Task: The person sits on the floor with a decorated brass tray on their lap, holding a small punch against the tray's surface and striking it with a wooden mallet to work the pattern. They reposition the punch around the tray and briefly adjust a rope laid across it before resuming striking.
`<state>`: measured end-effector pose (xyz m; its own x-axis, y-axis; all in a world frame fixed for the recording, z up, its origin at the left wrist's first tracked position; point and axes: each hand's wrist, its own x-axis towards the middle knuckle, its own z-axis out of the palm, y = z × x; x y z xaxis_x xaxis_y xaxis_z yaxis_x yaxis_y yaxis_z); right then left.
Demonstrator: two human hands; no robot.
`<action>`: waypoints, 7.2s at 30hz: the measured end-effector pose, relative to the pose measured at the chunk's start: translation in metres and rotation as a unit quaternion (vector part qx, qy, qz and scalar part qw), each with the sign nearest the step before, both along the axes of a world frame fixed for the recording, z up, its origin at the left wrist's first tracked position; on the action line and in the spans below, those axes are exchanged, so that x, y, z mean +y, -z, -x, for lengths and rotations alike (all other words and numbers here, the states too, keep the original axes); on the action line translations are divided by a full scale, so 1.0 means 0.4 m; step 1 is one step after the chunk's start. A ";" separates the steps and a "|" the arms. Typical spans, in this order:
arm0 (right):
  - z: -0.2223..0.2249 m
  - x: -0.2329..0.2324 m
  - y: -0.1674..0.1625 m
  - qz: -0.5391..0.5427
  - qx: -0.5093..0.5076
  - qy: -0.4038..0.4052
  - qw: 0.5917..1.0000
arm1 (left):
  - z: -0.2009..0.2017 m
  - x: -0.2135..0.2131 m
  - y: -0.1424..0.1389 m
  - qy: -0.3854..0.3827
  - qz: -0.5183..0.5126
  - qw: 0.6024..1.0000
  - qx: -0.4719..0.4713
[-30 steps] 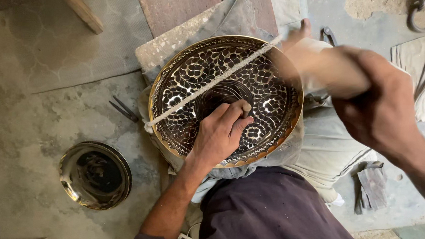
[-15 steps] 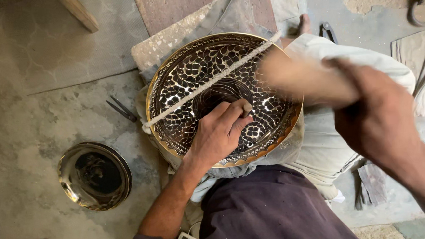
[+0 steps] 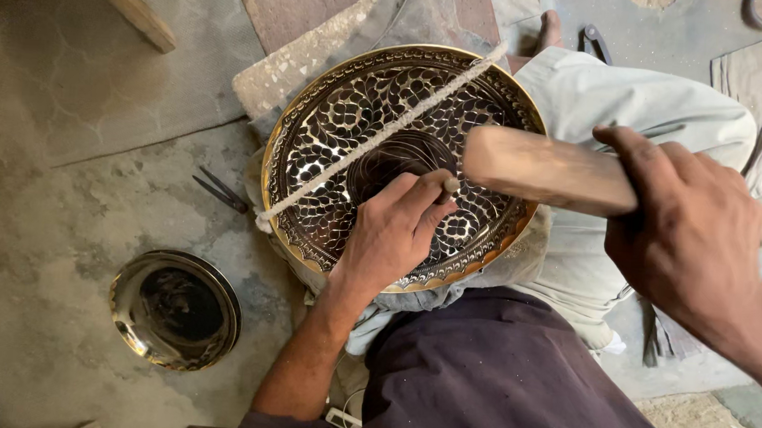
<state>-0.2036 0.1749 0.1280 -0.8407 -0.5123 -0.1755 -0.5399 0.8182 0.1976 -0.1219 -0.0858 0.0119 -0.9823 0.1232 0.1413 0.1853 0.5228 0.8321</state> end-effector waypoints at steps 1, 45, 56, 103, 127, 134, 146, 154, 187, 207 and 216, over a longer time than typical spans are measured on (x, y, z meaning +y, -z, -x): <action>-0.002 -0.004 -0.003 -0.007 -0.005 0.002 1.000 | -0.003 0.000 0.003 -0.001 0.005 1.000 -0.001; 0.057 -0.099 -0.084 0.212 -0.005 -0.105 0.972 | -0.095 0.075 0.005 -0.237 -0.023 0.971 0.000; 0.054 -0.105 -0.052 0.249 -0.087 -0.047 0.963 | -0.099 0.078 0.017 -0.239 -0.055 0.969 -0.006; -0.009 -0.094 -0.093 0.064 0.016 -0.108 0.992 | -0.180 0.091 0.002 -0.278 -0.161 0.944 -0.080; 0.053 -0.157 -0.067 0.144 -0.093 -0.112 0.979 | -0.177 0.091 0.024 -0.295 -0.117 0.948 -0.040; 0.053 -0.162 -0.078 0.167 -0.029 -0.171 0.971 | -0.169 0.084 0.002 -0.292 -0.108 0.948 -0.069; 0.052 -0.168 -0.069 0.292 -0.145 -0.087 0.941 | -0.171 0.088 0.017 -0.279 -0.107 0.952 -0.060; 0.061 -0.164 -0.060 -0.045 0.012 -0.211 0.976 | -0.173 0.086 0.002 -0.279 -0.122 0.950 -0.060; 0.063 -0.157 -0.064 0.410 -0.291 0.035 0.864 | -0.171 0.092 -0.004 -0.281 -0.152 0.944 -0.082; 0.062 -0.139 -0.021 0.111 -0.086 -0.098 0.985 | -0.172 0.086 -0.002 -0.262 -0.127 0.953 -0.086; 0.071 -0.172 -0.067 0.267 -0.235 0.018 0.934 | -0.169 0.086 -0.015 -0.274 -0.143 0.947 -0.092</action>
